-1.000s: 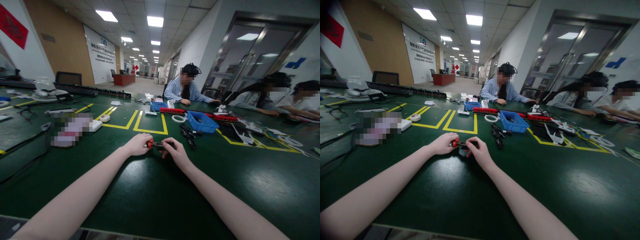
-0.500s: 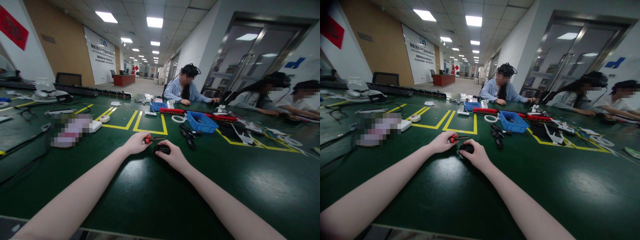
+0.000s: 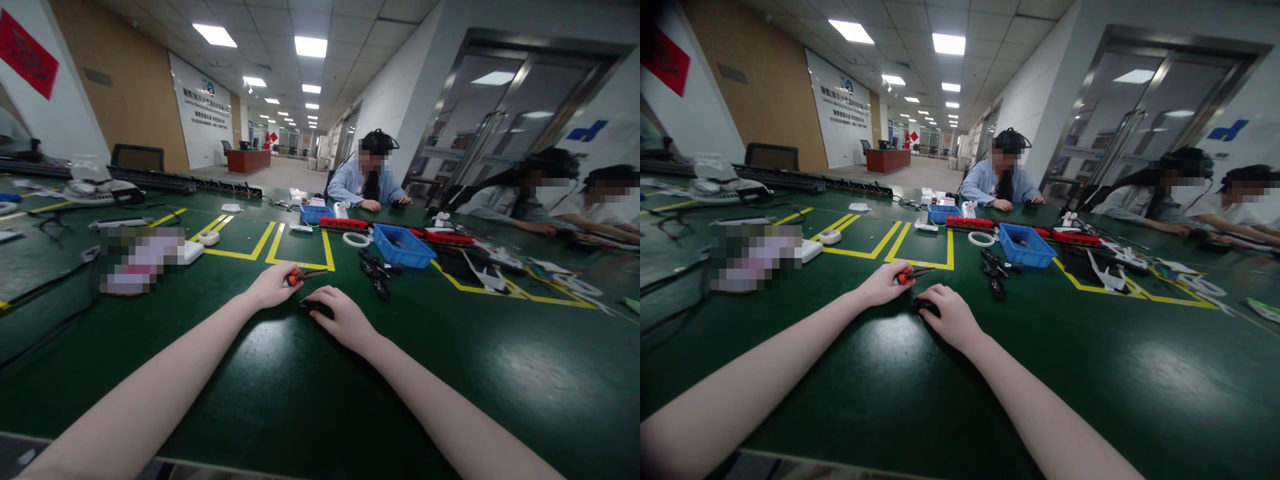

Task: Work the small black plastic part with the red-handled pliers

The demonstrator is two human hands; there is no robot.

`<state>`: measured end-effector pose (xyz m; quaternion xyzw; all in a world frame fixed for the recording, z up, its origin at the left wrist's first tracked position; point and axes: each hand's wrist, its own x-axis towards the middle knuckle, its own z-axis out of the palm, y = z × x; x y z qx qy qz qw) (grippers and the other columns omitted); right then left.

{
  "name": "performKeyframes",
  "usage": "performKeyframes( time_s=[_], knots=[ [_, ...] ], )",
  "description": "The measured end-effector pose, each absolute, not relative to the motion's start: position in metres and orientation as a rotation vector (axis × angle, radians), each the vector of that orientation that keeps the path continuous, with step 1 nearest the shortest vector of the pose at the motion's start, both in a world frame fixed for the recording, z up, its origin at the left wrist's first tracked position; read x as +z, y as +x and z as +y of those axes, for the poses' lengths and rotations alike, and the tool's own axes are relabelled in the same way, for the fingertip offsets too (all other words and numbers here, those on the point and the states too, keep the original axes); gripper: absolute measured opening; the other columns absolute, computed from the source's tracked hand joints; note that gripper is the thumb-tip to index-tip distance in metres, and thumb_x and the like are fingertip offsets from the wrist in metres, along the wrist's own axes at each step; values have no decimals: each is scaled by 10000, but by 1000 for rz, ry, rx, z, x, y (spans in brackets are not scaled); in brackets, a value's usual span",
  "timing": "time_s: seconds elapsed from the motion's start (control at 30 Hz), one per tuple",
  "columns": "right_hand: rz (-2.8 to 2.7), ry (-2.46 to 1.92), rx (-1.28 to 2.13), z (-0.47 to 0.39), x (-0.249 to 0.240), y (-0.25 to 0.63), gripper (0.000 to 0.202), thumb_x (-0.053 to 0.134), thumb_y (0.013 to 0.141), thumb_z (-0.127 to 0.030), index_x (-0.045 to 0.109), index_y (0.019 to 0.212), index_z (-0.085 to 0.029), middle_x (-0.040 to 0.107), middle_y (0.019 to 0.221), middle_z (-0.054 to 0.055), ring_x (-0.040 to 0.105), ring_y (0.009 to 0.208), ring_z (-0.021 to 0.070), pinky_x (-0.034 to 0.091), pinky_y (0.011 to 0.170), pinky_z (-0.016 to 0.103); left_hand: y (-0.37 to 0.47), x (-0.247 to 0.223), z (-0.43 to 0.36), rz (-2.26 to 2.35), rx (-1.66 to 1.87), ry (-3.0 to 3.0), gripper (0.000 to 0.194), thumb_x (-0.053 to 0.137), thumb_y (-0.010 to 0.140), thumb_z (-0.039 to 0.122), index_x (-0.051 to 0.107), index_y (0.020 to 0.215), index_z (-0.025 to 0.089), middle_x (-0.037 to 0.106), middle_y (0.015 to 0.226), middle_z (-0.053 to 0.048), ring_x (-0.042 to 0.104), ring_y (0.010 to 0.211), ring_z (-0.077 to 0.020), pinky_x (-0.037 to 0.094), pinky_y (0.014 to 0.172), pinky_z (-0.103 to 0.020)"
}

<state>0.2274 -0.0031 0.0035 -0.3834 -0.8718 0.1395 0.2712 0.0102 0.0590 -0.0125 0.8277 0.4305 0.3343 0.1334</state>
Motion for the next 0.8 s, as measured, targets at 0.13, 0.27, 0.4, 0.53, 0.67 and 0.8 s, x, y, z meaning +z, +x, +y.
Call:
performKeyframes(
  time_s=[0.13, 0.27, 0.4, 0.53, 0.67, 0.8],
  knots=[
    [-2386, -1035, 337, -5, 5, 227, 345, 587, 866, -146, 637, 1198, -229, 654, 1140, 88, 620, 1026, 237, 511, 881, 407, 10, -14, 60, 1235, 989, 2389, 159, 577, 860, 310, 502, 782, 194, 569, 792, -3, 543, 725, -176, 415, 650, -282],
    [-2414, -1038, 300, -7, 7, 226, 336, 577, 876, -162, 641, 1199, -230, 662, 1142, 93, 625, 1020, 243, 511, 887, 424, 10, -16, 62, 1208, 1023, 2376, 152, 552, 879, 324, 513, 818, 191, 569, 790, -1, 547, 723, -172, 430, 662, -285],
    [-2361, -1006, 252, -8, 8, 224, 404, 635, 860, -243, 593, 1260, -208, 658, 1190, 116, 599, 1119, 276, 469, 974, 473, 10, -13, 58, 1173, 1049, 2403, 138, 545, 877, 318, 536, 845, 184, 583, 806, -14, 559, 737, -181, 437, 670, -291],
    [-2301, -918, 187, -8, 9, 222, 430, 631, 870, -313, 563, 1280, -199, 633, 1262, 138, 572, 1186, 303, 448, 1007, 509, 13, -7, 51, 1124, 1021, 2498, 45, 572, 811, 230, 557, 821, 189, 597, 829, -21, 570, 776, -183, 438, 678, -276],
    [-2274, -863, 136, -6, 8, 222, 379, 574, 903, -288, 549, 1274, -212, 632, 1274, 133, 577, 1192, 306, 455, 1002, 525, 16, -4, 48, 1143, 1027, 2561, 24, 537, 787, 169, 538, 800, 189, 591, 800, -17, 558, 747, -176, 431, 657, -267],
    [-2244, -862, 165, -5, 5, 221, 342, 583, 898, -272, 564, 1235, -219, 649, 1245, 119, 597, 1162, 304, 476, 981, 514, 18, -3, 45, 1134, 1051, 2609, 52, 532, 772, 149, 510, 791, 192, 581, 793, -21, 557, 743, -180, 432, 649, -268]
  ],
)
